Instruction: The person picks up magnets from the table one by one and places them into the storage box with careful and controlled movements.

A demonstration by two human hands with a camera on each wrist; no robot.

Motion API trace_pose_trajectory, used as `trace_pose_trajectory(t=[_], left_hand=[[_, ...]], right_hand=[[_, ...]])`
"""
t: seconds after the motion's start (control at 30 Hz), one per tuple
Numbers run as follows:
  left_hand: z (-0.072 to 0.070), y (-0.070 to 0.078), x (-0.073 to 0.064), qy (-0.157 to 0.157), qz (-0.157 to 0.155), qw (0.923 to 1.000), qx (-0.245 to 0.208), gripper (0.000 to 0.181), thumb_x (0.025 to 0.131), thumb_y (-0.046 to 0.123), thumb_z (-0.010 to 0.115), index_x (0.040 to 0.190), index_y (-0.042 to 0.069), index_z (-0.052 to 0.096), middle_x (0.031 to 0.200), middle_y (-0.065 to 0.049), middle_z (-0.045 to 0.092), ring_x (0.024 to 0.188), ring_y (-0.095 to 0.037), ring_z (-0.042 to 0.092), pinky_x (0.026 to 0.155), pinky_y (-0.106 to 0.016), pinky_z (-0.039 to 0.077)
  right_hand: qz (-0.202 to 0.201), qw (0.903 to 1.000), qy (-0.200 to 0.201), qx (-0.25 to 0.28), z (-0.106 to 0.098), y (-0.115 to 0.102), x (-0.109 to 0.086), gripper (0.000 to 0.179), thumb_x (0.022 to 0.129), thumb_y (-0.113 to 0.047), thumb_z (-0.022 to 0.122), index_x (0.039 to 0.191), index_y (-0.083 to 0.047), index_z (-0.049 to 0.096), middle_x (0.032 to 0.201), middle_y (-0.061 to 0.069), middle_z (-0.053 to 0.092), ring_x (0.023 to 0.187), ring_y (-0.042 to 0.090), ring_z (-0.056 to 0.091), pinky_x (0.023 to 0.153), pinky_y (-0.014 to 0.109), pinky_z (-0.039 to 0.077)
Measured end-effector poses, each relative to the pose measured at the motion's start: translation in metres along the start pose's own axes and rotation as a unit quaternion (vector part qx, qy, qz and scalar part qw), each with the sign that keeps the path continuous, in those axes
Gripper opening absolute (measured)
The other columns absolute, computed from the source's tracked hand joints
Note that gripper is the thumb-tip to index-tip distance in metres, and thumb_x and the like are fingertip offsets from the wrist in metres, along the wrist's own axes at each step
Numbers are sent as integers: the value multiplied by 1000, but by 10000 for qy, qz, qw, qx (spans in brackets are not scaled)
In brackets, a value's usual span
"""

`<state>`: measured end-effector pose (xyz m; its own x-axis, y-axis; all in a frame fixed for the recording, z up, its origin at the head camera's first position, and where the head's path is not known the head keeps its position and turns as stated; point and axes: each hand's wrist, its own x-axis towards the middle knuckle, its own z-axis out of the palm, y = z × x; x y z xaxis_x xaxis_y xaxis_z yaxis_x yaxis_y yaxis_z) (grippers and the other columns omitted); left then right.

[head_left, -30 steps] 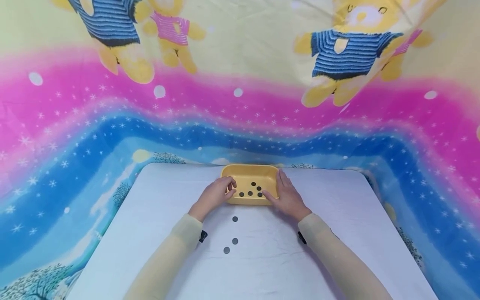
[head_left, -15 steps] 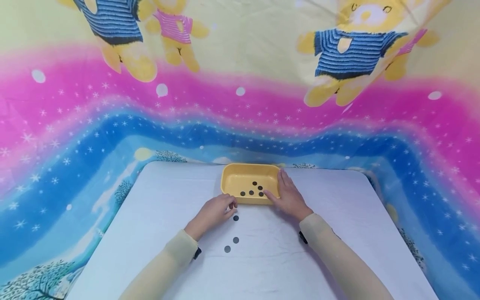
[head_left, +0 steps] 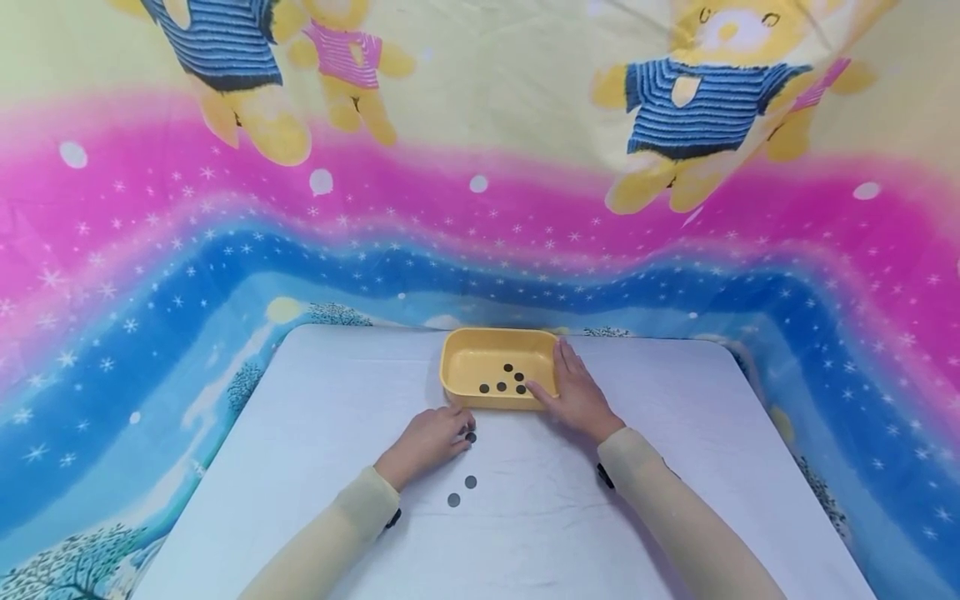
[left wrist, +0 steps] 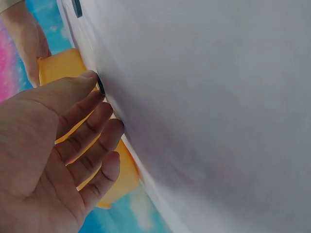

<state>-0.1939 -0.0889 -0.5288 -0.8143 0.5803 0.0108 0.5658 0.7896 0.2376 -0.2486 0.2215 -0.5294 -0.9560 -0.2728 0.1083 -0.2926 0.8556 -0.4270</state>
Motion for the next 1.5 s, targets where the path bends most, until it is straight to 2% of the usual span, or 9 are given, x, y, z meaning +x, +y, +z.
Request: trace_pose_trajectory(t=[0.3, 0.57, 0.73, 0.97, 1.13, 1.33, 1.5], left_hand=[[4, 2, 1, 75, 1, 10000, 43, 15, 99, 26, 80, 112, 22, 74, 104, 8, 70, 91, -12, 68, 83, -33, 60], [6, 2, 2, 79, -97, 9999, -70, 15, 99, 25, 80, 111, 23, 70, 103, 10, 67, 88, -9, 65, 82, -31, 59], [4, 3, 2, 110, -117, 9997, -190, 17, 98, 23, 82, 108, 24, 68, 99, 10, 66, 87, -9, 63, 80, -31, 57], [2, 4, 1, 27, -173, 9985, -526, 15, 98, 19, 80, 102, 24, 67, 90, 14, 63, 81, -7, 59, 76, -29, 55], [-2, 3, -1, -14, -198, 9963, -838, 12, 101, 18, 78, 103, 23, 67, 88, 14, 62, 80, -7, 57, 77, -29, 54], [-2, 1, -3, 65, -189, 9952, -956, 11, 102, 20, 76, 103, 24, 66, 88, 15, 60, 80, -7, 57, 76, -29, 53], [-3, -2, -6, 246, -237, 9931, -1122, 11, 103, 20, 74, 106, 25, 65, 90, 14, 60, 81, -6, 57, 75, -28, 53]], right_hand=[[47, 10000, -31, -48, 1, 1, 0, 109, 105, -75, 41, 170, 1, -1, 179, 16, -8, 167, 34, 0, 135, 50, 9], [17, 10000, -16, -8, -2, -2, -1, 108, 106, -72, 45, 170, 3, 1, 179, 17, -7, 166, 39, 5, 135, 53, 11], [38, 10000, -16, -20, -1, -2, -1, 107, 106, -73, 44, 170, 2, 1, 179, 16, -7, 166, 37, 4, 135, 51, 11], [21, 10000, -15, -13, 0, -1, -1, 107, 106, -71, 45, 170, 2, 0, 179, 16, -8, 167, 36, 2, 135, 51, 11], [-13, 10000, 43, 2, 0, -1, -1, 109, 105, -74, 42, 170, 3, 2, 179, 16, -7, 166, 38, 4, 134, 53, 11], [11, 10000, 24, -14, 1, 1, -1, 110, 104, -77, 39, 170, 2, 1, 179, 15, -8, 167, 32, -2, 135, 51, 10], [-12, 10000, 57, -3, 2, 1, -1, 110, 104, -76, 41, 170, 3, 2, 179, 17, -7, 166, 37, 3, 135, 52, 11]])
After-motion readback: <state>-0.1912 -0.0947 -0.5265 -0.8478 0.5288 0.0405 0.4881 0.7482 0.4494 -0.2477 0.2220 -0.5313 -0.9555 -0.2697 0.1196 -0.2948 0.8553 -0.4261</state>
